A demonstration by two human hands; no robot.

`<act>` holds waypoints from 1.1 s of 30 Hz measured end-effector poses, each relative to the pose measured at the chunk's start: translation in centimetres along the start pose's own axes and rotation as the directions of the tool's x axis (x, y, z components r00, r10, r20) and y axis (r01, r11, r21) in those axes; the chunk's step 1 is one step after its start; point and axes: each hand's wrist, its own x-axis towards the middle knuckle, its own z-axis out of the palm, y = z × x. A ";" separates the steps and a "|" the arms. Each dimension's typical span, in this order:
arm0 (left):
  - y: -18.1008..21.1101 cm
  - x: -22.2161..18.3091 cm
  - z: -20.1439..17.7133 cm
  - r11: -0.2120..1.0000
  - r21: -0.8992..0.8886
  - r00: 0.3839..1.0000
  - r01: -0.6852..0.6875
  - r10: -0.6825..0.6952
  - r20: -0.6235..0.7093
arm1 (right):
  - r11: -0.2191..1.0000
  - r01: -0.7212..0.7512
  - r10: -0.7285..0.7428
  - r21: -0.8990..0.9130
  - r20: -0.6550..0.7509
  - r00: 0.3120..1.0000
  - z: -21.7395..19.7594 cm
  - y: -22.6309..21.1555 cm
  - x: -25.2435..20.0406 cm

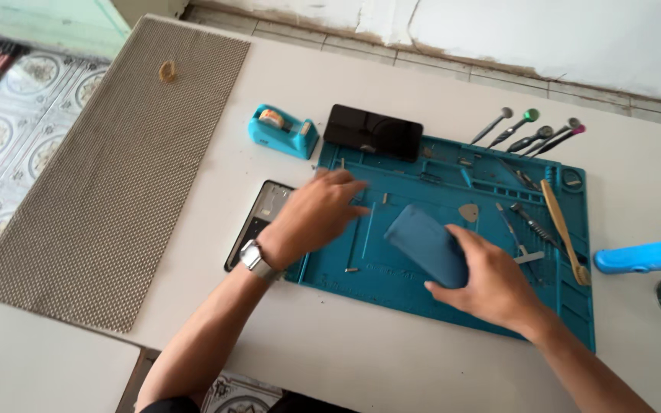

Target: The person works on two smartphones on a blue repair mat, using a metal prying tool to separate the back cover from the frame. They repeatedly pry along the edges of both a black and a blue phone, then place them side by side on the mat.

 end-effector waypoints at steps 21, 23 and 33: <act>-2.0 1.1 -1.4 0.895 -0.402 0.977 -0.194 0.139 -0.163 | 0.860 0.505 -0.509 -0.068 -0.071 0.858 -2.4 -2.4 7.2; -0.9 0.7 -1.8 0.900 -0.370 0.957 -0.230 0.140 -0.255 | 0.873 0.481 -0.478 0.079 -0.047 0.877 -2.4 -4.0 8.4; -3.3 5.1 -2.0 0.977 0.084 0.957 -0.194 0.207 -0.201 | 0.747 0.647 -0.540 0.152 -0.429 0.724 -1.9 -2.8 8.1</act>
